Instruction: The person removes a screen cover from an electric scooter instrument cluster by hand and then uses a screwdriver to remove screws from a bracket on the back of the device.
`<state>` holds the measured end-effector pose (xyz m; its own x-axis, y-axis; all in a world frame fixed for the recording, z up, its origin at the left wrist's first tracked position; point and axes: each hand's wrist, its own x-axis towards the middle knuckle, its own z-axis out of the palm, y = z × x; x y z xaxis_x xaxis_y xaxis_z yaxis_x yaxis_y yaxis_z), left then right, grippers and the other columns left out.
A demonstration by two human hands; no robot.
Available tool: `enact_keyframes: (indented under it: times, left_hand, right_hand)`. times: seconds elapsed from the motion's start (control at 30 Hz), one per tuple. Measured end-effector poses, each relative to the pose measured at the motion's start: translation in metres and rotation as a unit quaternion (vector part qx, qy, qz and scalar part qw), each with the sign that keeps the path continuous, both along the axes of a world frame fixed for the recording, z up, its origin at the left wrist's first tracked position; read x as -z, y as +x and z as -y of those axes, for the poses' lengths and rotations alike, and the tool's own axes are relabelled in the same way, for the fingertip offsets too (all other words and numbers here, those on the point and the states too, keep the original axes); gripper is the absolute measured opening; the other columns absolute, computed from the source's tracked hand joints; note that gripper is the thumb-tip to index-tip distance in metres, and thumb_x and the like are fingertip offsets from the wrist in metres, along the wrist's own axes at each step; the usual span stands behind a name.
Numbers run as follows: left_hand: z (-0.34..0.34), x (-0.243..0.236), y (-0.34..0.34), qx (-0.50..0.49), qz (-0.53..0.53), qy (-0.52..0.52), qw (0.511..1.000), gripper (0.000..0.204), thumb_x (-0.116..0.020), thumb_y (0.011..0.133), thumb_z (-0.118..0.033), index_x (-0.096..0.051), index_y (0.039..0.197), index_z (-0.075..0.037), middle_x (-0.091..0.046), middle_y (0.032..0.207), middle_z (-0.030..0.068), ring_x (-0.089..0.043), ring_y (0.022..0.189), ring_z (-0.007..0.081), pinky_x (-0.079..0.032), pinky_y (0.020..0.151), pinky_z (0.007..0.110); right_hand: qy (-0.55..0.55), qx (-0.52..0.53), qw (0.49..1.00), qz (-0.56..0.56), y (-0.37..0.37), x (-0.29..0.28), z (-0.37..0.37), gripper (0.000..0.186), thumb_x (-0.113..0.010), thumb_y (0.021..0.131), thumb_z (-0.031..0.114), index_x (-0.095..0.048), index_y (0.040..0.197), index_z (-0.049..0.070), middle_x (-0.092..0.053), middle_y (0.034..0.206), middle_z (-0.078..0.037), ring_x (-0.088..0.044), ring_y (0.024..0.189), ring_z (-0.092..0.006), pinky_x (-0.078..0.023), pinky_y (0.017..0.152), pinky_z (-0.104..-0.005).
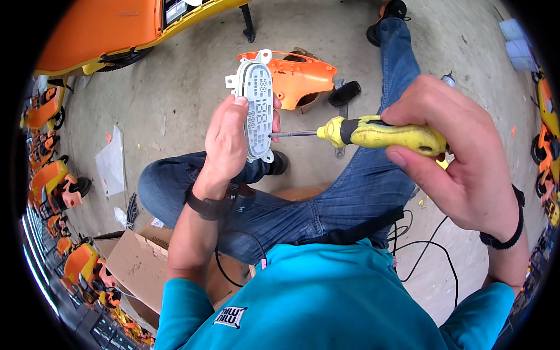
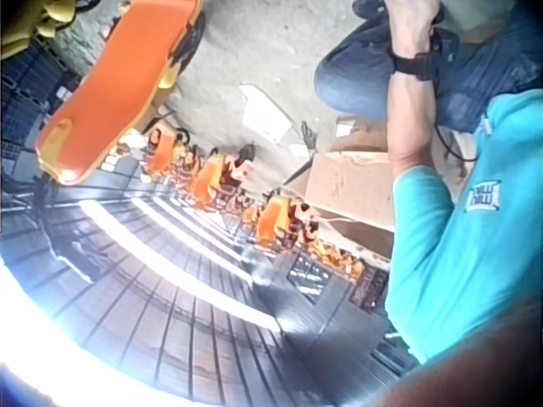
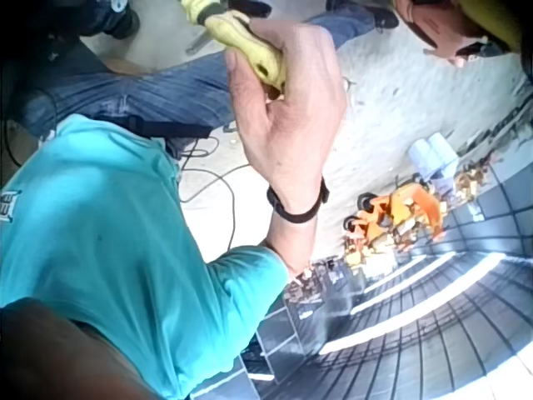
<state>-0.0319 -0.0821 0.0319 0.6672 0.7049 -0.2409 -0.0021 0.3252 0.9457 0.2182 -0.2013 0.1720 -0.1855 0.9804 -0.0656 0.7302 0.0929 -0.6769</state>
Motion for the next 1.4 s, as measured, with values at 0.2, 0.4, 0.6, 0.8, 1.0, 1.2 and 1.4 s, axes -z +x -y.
enact_keyframes:
  times: [0.2, 0.4, 0.6, 0.8, 1.0, 1.2, 1.4]
  left_hand:
    - [0.001, -0.002, 0.002, -0.028, 0.041, -0.007, 0.999, 0.04, -0.028, 0.1, -0.024, -0.05, 0.117, 0.005, -0.062, 0.107, 0.0171, -0.063, 0.082, 0.0199, -0.056, 0.069, 0.034]
    - [0.003, -0.004, 0.007, -0.07, 0.085, -0.011, 0.994, 0.037, -0.029, 0.103, -0.025, -0.052, 0.113, 0.002, -0.062, 0.094, 0.0106, -0.06, 0.077, 0.0151, -0.052, 0.07, 0.031]
    - [0.003, -0.007, 0.006, -0.056, 0.091, 0.014, 0.994, 0.039, -0.027, 0.103, -0.025, -0.053, 0.113, 0.003, -0.062, 0.097, 0.0113, -0.061, 0.078, 0.0157, -0.051, 0.07, 0.031]
    - [0.001, -0.004, 0.005, -0.056, 0.086, -0.018, 0.995, 0.039, -0.028, 0.104, -0.025, -0.053, 0.111, 0.004, -0.062, 0.097, 0.0128, -0.062, 0.075, 0.0169, -0.055, 0.067, 0.033]
    - [-0.001, -0.002, 0.004, -0.058, 0.066, -0.074, 0.993, 0.037, -0.027, 0.102, -0.021, -0.053, 0.11, 0.005, -0.062, 0.096, 0.0143, -0.063, 0.074, 0.018, -0.057, 0.066, 0.034]
    - [0.003, -0.008, 0.009, -0.08, 0.119, -0.011, 0.99, 0.036, -0.027, 0.102, -0.02, -0.049, 0.116, 0.004, -0.061, 0.103, 0.0144, -0.063, 0.077, 0.0179, -0.057, 0.067, 0.034]
    - [0.003, -0.004, 0.007, -0.085, 0.103, -0.007, 0.991, 0.036, -0.028, 0.103, -0.022, -0.049, 0.116, 0.004, -0.06, 0.102, 0.0135, -0.062, 0.076, 0.0173, -0.056, 0.067, 0.034]
  right_hand:
    - [0.043, -0.021, 0.998, 0.039, -0.005, -0.003, 0.002, 0.031, -0.071, 0.074, 0.0, -0.06, 0.103, 0.003, -0.058, 0.096, -0.011, -0.059, 0.083, -0.0202, -0.047, 0.07, -0.0304]
    - [-0.137, 0.098, 0.985, -0.03, -0.01, -0.013, 0.01, 0.032, -0.071, 0.082, 0.011, -0.06, 0.111, 0.001, -0.063, 0.094, -0.009, -0.061, 0.081, -0.0135, -0.049, 0.071, -0.0252]
    - [-0.439, 0.177, 0.871, -0.129, -0.017, -0.033, -0.015, 0.027, -0.065, 0.09, 0.015, -0.061, 0.113, 0.0, -0.065, 0.082, -0.007, -0.061, 0.072, -0.0122, -0.048, 0.066, -0.0256]
    - [-0.091, -0.045, 0.993, 0.06, -0.011, -0.001, 0.004, 0.027, -0.067, 0.087, 0.009, -0.063, 0.112, 0.001, -0.064, 0.083, -0.01, -0.059, 0.065, -0.0164, -0.045, 0.055, -0.0291]
    - [0.058, -0.181, 0.94, 0.283, -0.016, -0.01, 0.005, 0.035, -0.074, 0.078, 0.009, -0.063, 0.111, 0.002, -0.06, 0.087, -0.01, -0.06, 0.072, -0.0214, -0.049, 0.063, -0.0311]
    - [-0.136, 0.174, 0.971, -0.092, -0.01, -0.014, -0.001, 0.034, -0.061, 0.093, 0.033, -0.061, 0.112, 0.004, -0.061, 0.093, -0.004, -0.059, 0.072, -0.0095, -0.048, 0.058, -0.0202]
    - [-0.324, 0.128, 0.936, -0.055, 0.003, -0.021, -0.011, 0.028, -0.054, 0.1, 0.028, -0.062, 0.101, 0.002, -0.061, 0.084, -0.009, -0.058, 0.064, -0.0139, -0.046, 0.055, -0.0238]
